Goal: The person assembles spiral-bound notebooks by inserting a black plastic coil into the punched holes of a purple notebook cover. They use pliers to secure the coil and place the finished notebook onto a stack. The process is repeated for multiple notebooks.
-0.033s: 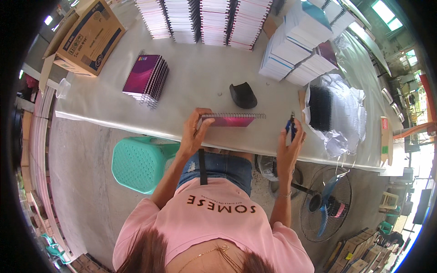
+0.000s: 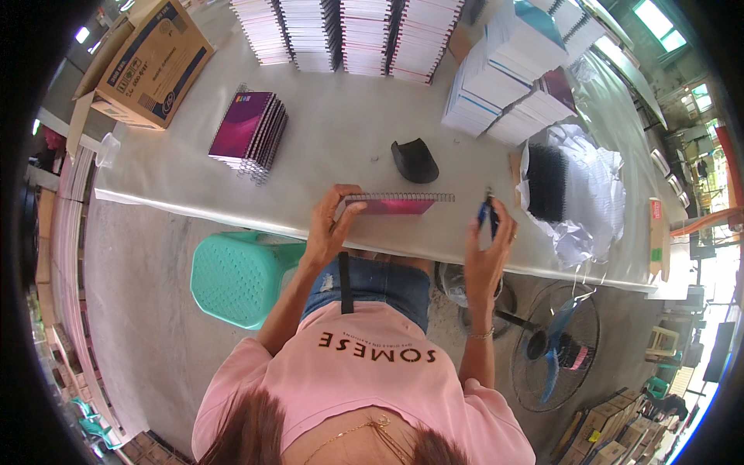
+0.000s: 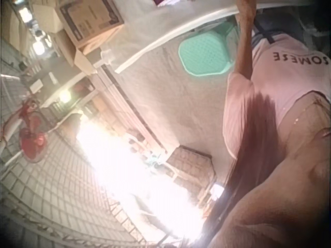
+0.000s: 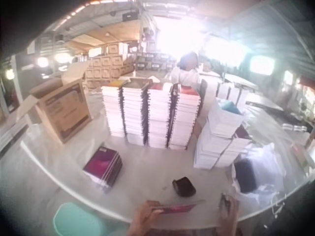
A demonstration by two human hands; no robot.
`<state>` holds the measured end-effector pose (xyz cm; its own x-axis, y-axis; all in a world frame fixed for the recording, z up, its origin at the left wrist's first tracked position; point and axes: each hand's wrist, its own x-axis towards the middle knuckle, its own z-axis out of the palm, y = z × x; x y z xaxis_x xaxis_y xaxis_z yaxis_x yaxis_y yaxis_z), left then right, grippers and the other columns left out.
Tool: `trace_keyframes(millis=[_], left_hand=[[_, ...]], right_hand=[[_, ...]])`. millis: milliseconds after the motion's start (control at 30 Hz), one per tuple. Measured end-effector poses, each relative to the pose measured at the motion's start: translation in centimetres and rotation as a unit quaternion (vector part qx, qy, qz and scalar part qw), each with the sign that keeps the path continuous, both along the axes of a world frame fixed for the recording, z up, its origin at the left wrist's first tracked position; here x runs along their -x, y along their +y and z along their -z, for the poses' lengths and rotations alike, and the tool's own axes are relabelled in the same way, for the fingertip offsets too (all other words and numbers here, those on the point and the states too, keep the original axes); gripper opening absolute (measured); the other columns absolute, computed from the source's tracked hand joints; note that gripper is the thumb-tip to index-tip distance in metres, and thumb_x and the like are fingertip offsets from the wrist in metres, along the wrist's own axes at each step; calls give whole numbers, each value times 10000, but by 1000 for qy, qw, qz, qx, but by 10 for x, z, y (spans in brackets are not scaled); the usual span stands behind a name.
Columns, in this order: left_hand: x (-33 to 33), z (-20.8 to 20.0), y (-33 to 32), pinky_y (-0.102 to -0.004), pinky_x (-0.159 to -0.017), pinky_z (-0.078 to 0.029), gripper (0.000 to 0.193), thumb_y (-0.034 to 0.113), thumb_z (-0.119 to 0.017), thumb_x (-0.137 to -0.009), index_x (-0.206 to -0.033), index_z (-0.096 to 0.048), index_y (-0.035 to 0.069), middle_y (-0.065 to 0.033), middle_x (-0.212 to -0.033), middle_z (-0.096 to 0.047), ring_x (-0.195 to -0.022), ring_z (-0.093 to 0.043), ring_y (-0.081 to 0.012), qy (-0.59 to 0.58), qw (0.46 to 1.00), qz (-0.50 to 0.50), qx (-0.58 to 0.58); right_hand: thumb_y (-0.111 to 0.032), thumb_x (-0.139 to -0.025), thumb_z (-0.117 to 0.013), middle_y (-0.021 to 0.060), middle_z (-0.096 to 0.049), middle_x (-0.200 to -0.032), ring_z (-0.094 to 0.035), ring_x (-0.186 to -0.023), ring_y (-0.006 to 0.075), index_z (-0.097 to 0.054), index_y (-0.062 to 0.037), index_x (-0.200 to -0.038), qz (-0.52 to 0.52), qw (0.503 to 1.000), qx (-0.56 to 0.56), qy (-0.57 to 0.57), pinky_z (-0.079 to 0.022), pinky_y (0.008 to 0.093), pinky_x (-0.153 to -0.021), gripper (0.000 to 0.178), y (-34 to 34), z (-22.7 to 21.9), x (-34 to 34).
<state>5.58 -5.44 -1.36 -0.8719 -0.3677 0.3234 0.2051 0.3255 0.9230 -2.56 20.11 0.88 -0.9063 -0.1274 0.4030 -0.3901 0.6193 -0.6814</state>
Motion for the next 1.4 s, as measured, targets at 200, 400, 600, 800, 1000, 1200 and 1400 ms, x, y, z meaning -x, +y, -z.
trace_keyframes(millis=[200, 400, 600, 800, 1000, 1200, 1400], left_hand=[[-4, 6, 1, -333, -866, -508, 238, 81, -682, -908, -1128, -644, -1, -127, -1061, -702, -934, -677, -234, -16, 999, 19, -36], [-5, -3, 5, -305, -839, -517, 206, 17, -640, -908, -1113, -651, 1, -128, -995, -713, -924, -696, -208, 2, 997, 12, -70], [-9, -4, 7, -291, -816, -518, 187, 22, -615, -921, -1099, -650, -21, -103, -944, -728, -947, -691, -163, -58, 995, 4, -82], [-11, -4, 7, -277, -763, -530, 191, 16, -603, -923, -1100, -666, -22, -96, -941, -747, -884, -696, -145, -52, 996, -7, -71], [-12, 4, 11, -307, -744, -551, 224, -4, -603, -909, -1125, -664, -7, -121, -961, -746, -872, -723, -199, -30, 998, -51, -12], [-18, -9, 18, -290, -756, -555, 256, -59, -575, -879, -1111, -665, 0, -117, -977, -750, -927, -728, -195, -39, 995, -78, 51], [-22, -46, -2, -272, -725, -516, 177, 44, -611, -919, -1069, -687, -12, -98, -921, -721, -793, -644, -117, -82, 988, -133, -5]], right_hand=[[-67, -756, -757, 128, -578, -1147, -579, -1006, 317, -604, -64, -1236, -208, 978, 18, 22, -486, 407, -861, 504, -71, -36, -60], [-79, -741, -766, 121, -569, -1050, -575, -958, 311, -613, -87, -1249, -233, 972, 17, 16, -491, 407, -811, 530, -87, -13, -70], [-90, -741, -766, 113, -585, -1037, -594, -939, 300, -627, -87, -1229, -231, 972, 3, 32, -505, 401, -795, 508, -89, -12, -72], [-90, -746, -761, 115, -585, -1020, -616, -867, 293, -625, -87, -1239, -225, 973, 6, 53, -522, 389, -725, 511, -93, -6, -72], [-106, -838, -720, 106, -594, -1002, -637, -800, 235, -549, -49, -1293, -265, 949, 105, -136, -536, 350, -675, 489, -92, -7, -77], [-195, -993, -536, 123, -612, -967, -618, -794, 203, -483, -6, -1217, -301, 573, 490, -584, -515, 324, -677, 297, -84, -35, -61], [-128, -947, -617, 103, -606, -1040, -600, -885, 192, -550, -42, -1173, -287, 882, 201, -315, -501, 325, -793, 251, -49, -7, -20]])
